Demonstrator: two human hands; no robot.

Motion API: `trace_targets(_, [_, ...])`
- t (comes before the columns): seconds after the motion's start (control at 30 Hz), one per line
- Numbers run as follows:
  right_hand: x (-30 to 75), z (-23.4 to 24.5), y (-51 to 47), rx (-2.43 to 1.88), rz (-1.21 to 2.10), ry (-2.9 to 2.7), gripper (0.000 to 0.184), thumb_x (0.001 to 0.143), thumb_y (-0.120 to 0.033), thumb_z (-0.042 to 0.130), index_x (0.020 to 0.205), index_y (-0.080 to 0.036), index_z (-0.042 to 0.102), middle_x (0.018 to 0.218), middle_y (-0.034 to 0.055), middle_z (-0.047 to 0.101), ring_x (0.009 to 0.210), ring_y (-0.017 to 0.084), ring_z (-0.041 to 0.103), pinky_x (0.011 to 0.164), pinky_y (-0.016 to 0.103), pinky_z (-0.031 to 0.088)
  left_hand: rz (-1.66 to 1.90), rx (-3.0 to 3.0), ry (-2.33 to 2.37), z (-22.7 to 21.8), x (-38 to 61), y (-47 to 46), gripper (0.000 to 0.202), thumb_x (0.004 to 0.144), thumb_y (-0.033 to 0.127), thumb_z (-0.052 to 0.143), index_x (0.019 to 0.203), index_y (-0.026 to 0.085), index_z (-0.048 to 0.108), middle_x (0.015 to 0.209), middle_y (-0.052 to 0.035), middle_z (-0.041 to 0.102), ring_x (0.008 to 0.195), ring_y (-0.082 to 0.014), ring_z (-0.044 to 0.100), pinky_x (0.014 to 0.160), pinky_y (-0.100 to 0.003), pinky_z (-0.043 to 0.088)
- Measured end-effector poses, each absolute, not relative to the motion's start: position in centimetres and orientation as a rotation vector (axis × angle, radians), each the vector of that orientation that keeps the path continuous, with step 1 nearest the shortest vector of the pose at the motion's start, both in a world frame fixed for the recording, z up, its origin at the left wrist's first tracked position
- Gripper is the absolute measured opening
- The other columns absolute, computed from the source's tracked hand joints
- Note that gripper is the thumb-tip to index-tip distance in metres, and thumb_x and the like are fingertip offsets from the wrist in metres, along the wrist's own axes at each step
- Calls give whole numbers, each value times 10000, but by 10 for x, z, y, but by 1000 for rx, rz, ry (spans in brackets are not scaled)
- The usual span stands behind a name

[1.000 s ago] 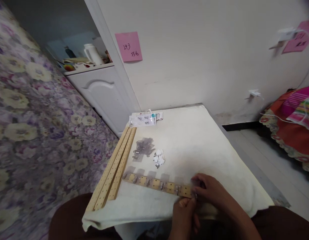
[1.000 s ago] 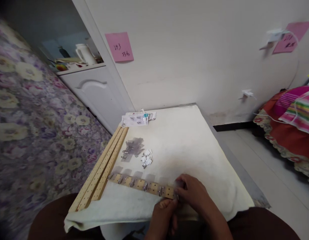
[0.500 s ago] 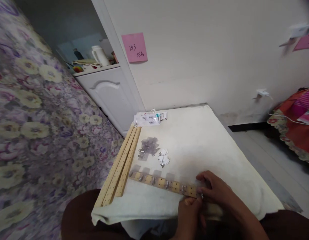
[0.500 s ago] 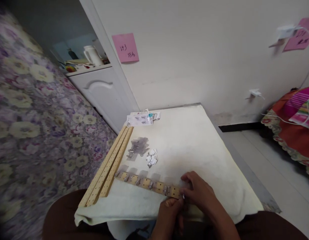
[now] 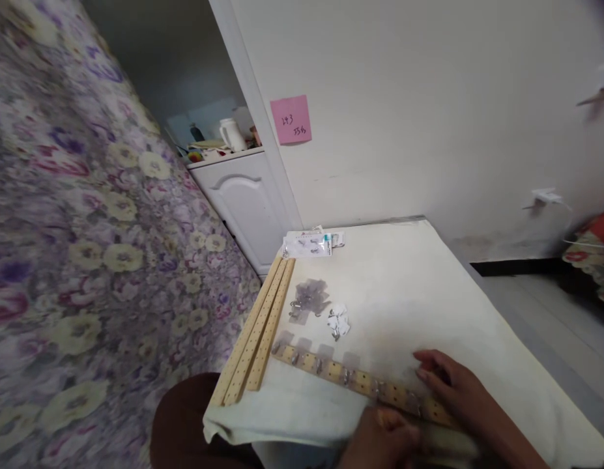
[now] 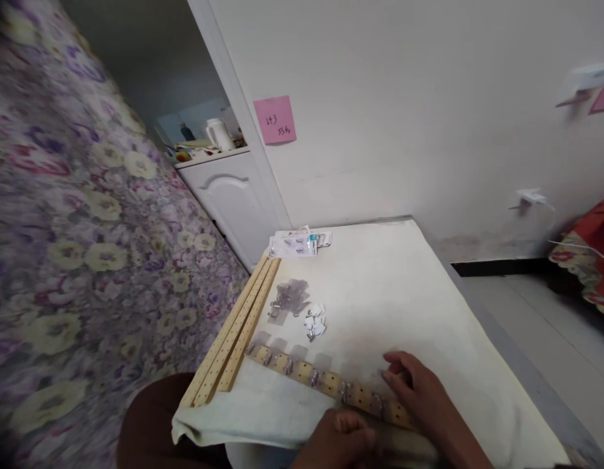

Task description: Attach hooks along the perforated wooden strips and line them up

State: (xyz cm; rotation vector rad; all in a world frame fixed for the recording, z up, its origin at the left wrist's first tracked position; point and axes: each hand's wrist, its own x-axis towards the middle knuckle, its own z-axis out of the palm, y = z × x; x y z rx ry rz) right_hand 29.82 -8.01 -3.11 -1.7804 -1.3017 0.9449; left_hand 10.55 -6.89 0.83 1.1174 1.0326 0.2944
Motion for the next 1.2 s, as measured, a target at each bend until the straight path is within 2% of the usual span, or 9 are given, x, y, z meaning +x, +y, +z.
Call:
trace_targets(0.1, [301, -30, -80, -1832, 917, -1251, 417, 799, -480, 474, 1083, -196, 586, 948, 72, 678, 900, 244, 626, 805, 351, 467, 399, 1450, 1085, 31, 84, -34, 226, 749, 404, 549, 650, 213, 618, 427, 37, 517, 356, -109, 437, 403, -239, 342])
trace_targets(0.17, [302, -31, -79, -1854, 884, -1236, 409, 805, -489, 465, 1074, -206, 588, 933, 63, 687, 892, 243, 634, 795, 346, 470, 556, 1572, 1185, 43, 65, 3, 200, 743, 384, 522, 666, 211, 588, 463, 36, 534, 392, -121, 460, 437, -253, 377])
trace_targets(0.33, [304, -35, -78, -1866, 853, -1188, 418, 807, -512, 464, 1077, -216, 586, 964, 54, 705, 901, 236, 643, 765, 320, 481, 854, 1883, 1468, 49, 18, 99, 116, 757, 268, 488, 748, 209, 587, 691, 22, 590, 684, -157, 561, 668, -271, 434])
trace_targets(0.43, [304, -36, -76, -1871, 840, -1172, 403, 800, -510, 472, 1049, -220, 601, 941, 47, 718, 886, 237, 651, 736, 310, 489, 907, 2039, 1597, 41, 3, 138, 193, 778, 199, 475, 909, 191, 617, 907, -38, 636, 897, -199, 572, 821, -323, 429])
trace_targets(0.53, [303, -37, -75, -1875, 840, -1160, 389, 801, -503, 481, 1039, -223, 608, 939, 49, 724, 886, 244, 655, 734, 318, 493, 880, 2174, 1645, 31, 2, 161, 276, 803, 140, 488, 1057, 159, 594, 1084, -77, 607, 1056, -214, 532, 926, -374, 393])
trace_targets(0.6, [302, -37, -74, -1883, 830, -1153, 386, 799, -500, 491, 1042, -225, 610, 957, 54, 724, 902, 253, 653, 747, 331, 493, 813, 2250, 1639, 28, 5, 170, 241, 826, 157, 522, 1056, 155, 593, 1092, -68, 603, 1050, -207, 538, 921, -394, 401])
trace_targets(0.73, [301, -38, -72, -1895, 826, -1149, 386, 794, -492, 505, 1053, -226, 611, 970, 62, 725, 918, 266, 650, 767, 354, 492, 687, 2352, 1629, 30, 7, 174, 126, 833, 164, 529, 923, 150, 616, 988, -43, 617, 949, -184, 560, 860, -367, 420])
trace_targets(0.93, [301, -35, -72, -1902, 851, -1142, 380, 794, -496, 499, 1041, -228, 603, 996, 66, 716, 940, 264, 643, 810, 365, 479, 634, 2385, 1621, 57, -3, 164, 145, 749, 109, 489, 720, 179, 613, 870, -51, 623, 855, -198, 545, 784, -300, 382])
trace_targets(1.2, [300, -30, -74, -1864, 803, -1123, 376, 803, -507, 487, 1028, -229, 602, 938, 52, 719, 892, 251, 650, 764, 346, 486, 883, 2145, 1505, 79, -1, 130, 116, 780, 221, 485, 719, 209, 582, 765, 14, 587, 772, -154, 528, 737, -263, 380])
